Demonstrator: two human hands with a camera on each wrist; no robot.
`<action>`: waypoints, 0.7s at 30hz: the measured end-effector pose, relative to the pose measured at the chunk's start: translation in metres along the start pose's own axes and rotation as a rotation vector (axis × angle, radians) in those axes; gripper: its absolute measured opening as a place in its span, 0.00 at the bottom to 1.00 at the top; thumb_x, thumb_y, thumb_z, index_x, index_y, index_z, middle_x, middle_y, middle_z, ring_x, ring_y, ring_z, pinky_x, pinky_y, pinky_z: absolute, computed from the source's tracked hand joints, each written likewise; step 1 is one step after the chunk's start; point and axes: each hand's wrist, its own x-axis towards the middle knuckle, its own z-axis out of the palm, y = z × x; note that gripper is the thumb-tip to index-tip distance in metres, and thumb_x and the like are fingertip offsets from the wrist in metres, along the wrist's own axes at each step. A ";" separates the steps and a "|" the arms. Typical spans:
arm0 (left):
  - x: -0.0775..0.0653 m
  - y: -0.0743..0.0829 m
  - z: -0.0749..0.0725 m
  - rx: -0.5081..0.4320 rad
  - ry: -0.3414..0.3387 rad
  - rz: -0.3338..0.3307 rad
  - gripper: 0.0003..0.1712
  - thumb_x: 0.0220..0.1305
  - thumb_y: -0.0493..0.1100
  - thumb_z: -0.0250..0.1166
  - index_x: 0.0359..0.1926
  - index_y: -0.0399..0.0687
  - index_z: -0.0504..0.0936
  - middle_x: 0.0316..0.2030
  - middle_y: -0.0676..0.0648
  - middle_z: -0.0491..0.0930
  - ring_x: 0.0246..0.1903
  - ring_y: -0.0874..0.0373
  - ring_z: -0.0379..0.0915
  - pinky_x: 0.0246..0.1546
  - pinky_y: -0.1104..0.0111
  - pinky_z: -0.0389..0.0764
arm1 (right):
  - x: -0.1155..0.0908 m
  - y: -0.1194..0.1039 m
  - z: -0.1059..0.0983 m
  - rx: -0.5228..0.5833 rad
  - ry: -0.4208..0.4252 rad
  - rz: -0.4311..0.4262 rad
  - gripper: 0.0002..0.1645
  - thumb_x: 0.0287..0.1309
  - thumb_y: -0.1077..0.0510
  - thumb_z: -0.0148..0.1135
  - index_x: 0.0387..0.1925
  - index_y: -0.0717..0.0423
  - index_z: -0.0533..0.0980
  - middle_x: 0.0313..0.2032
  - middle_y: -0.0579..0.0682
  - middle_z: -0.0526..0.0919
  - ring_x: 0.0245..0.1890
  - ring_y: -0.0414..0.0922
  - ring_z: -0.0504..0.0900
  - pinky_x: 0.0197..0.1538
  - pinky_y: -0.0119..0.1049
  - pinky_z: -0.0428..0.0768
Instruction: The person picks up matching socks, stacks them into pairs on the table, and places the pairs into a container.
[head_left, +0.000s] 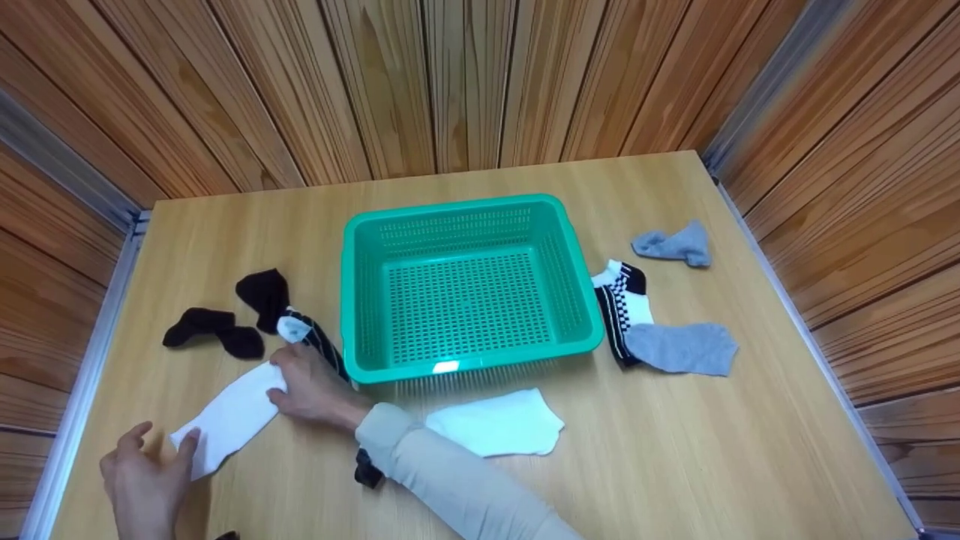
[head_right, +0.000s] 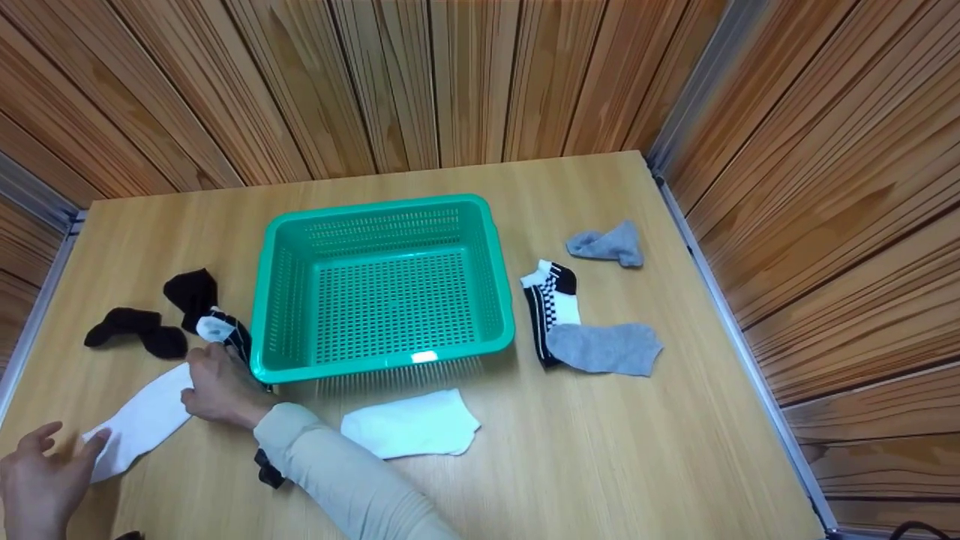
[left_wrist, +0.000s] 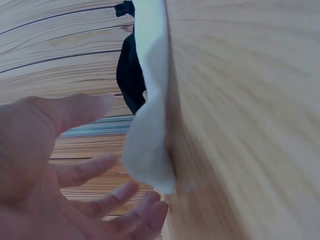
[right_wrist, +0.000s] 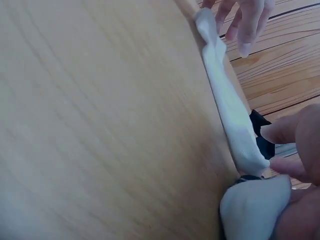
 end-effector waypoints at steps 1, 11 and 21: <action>0.001 0.001 0.001 0.009 -0.004 -0.021 0.48 0.73 0.52 0.63 0.82 0.37 0.51 0.79 0.24 0.48 0.76 0.28 0.49 0.76 0.36 0.60 | 0.001 -0.001 0.001 -0.013 -0.001 0.014 0.26 0.71 0.47 0.67 0.66 0.45 0.74 0.64 0.42 0.80 0.59 0.33 0.78 0.63 0.24 0.77; 0.002 0.004 0.009 0.040 -0.021 -0.070 0.49 0.69 0.41 0.69 0.81 0.36 0.52 0.74 0.24 0.57 0.68 0.30 0.58 0.69 0.41 0.66 | 0.001 -0.004 0.011 -0.141 0.034 0.048 0.29 0.71 0.50 0.67 0.70 0.43 0.71 0.63 0.39 0.79 0.61 0.34 0.75 0.62 0.23 0.76; 0.004 0.007 0.008 0.045 -0.022 -0.035 0.39 0.69 0.39 0.68 0.75 0.28 0.64 0.52 0.29 0.77 0.49 0.39 0.73 0.36 0.65 0.77 | 0.000 -0.004 0.009 -0.292 -0.028 -0.080 0.15 0.72 0.53 0.65 0.57 0.45 0.78 0.49 0.39 0.84 0.49 0.34 0.79 0.55 0.23 0.75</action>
